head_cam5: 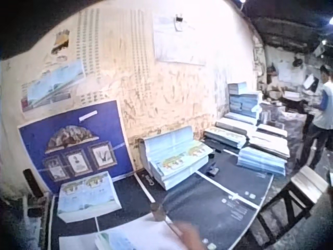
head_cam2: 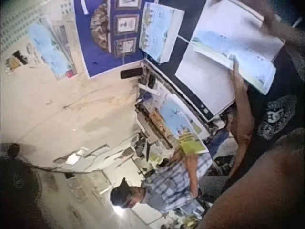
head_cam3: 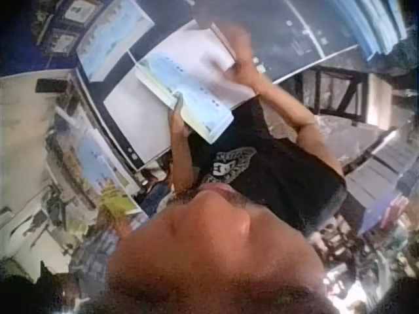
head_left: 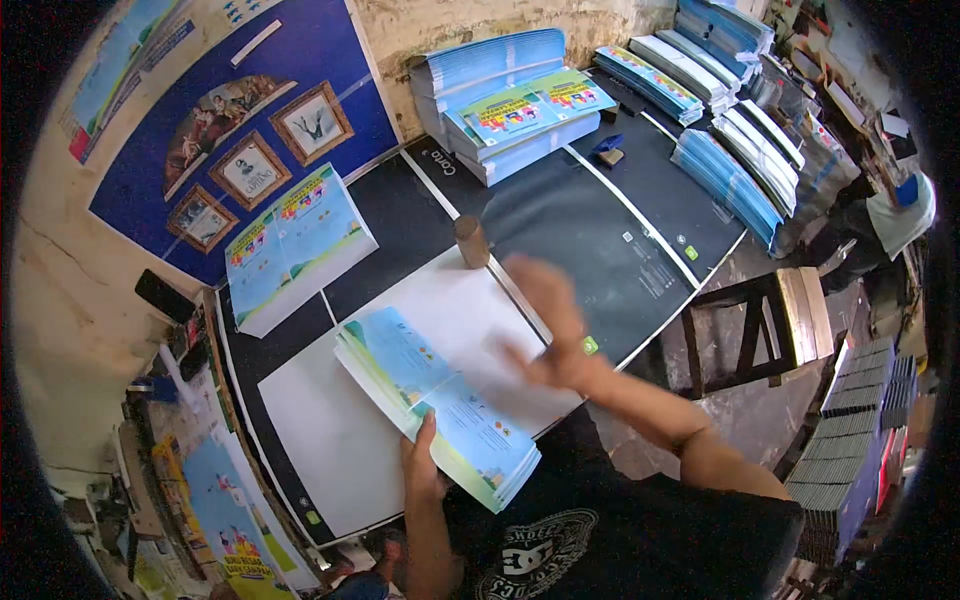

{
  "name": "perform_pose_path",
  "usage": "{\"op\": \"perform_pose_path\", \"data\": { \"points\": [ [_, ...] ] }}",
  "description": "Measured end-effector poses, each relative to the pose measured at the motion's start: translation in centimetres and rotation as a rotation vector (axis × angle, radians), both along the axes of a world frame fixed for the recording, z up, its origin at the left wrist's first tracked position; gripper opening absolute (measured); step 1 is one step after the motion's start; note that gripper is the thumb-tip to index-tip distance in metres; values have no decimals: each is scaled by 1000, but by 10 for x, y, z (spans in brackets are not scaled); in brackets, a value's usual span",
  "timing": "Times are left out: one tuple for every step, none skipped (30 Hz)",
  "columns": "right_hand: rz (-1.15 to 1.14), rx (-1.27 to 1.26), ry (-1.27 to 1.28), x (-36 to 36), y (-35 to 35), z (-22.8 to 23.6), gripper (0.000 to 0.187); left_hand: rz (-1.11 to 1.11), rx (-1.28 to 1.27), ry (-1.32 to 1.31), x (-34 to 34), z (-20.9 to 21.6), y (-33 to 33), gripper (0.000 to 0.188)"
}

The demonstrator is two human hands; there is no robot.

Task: The person folds printed paper sheets along the crease by hand, aligns the folded edges, and fans them out across the table.

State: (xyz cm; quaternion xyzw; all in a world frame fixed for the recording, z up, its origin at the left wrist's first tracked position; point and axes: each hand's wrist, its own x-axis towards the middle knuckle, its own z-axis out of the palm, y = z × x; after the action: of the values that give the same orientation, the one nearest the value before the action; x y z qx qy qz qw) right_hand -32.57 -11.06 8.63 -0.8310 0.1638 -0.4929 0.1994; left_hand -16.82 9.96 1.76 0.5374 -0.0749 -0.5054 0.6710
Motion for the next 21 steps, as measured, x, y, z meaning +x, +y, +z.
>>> {"op": "perform_pose_path", "data": {
  "points": [
    [-132,-96,-73,-9,-35,-1,48,28,7,-27,-1,-5,0,56],
    [-265,-16,-206,-11,-60,9,38,62,18,-56,0,-9,3,56],
    [-414,2,-225,-18,-99,2,27,57,16,-54,1,-7,3,56],
    [-507,-7,-226,-34,-142,-12,22,38,39,-48,1,-3,2,57],
    [-656,0,-157,-47,-183,-32,18,23,65,-47,1,1,2,58],
    [-718,-38,-52,-62,-220,-51,22,19,62,-46,0,2,3,58],
    [-718,-43,-55,-78,-251,-70,22,53,51,-38,-1,1,3,58],
    [-824,-59,117,-99,-278,-85,25,81,38,-26,-4,0,-1,58],
    [-912,-62,291,-99,-284,-87,28,89,42,-30,-4,0,0,58],
    [-905,-56,290,-98,-289,-92,28,92,49,-44,-4,0,0,57],
    [-879,-69,343,-100,-293,-95,31,92,56,-58,-4,-1,0,56],
    [-845,-74,394,-96,-292,-97,35,101,70,-67,-2,-7,5,56],
    [-843,-61,392,-93,-291,-95,35,107,78,-108,2,-16,9,55],
    [-829,-110,406,-87,-290,-95,35,110,87,-149,5,-23,13,54],
    [-824,-160,425,-89,-291,-96,36,98,96,-152,5,-23,14,54],
    [-810,-125,445,-93,-294,-97,40,114,129,-121,4,-23,15,53],
    [-821,-114,448,-94,-296,-99,40,129,162,-89,4,-23,14,53],
    [-807,-101,467,-95,-299,-101,41,117,168,-91,2,-20,12,53],
    [-794,-89,484,-96,-301,-103,43,98,146,-68,1,-13,12,54],
    [-804,-85,513,-97,-302,-104,46,80,121,-43,0,-9,11,56],
    [-809,-79,513,-94,-302,-105,46,74,125,-46,1,-10,12,56]
  ]
}}
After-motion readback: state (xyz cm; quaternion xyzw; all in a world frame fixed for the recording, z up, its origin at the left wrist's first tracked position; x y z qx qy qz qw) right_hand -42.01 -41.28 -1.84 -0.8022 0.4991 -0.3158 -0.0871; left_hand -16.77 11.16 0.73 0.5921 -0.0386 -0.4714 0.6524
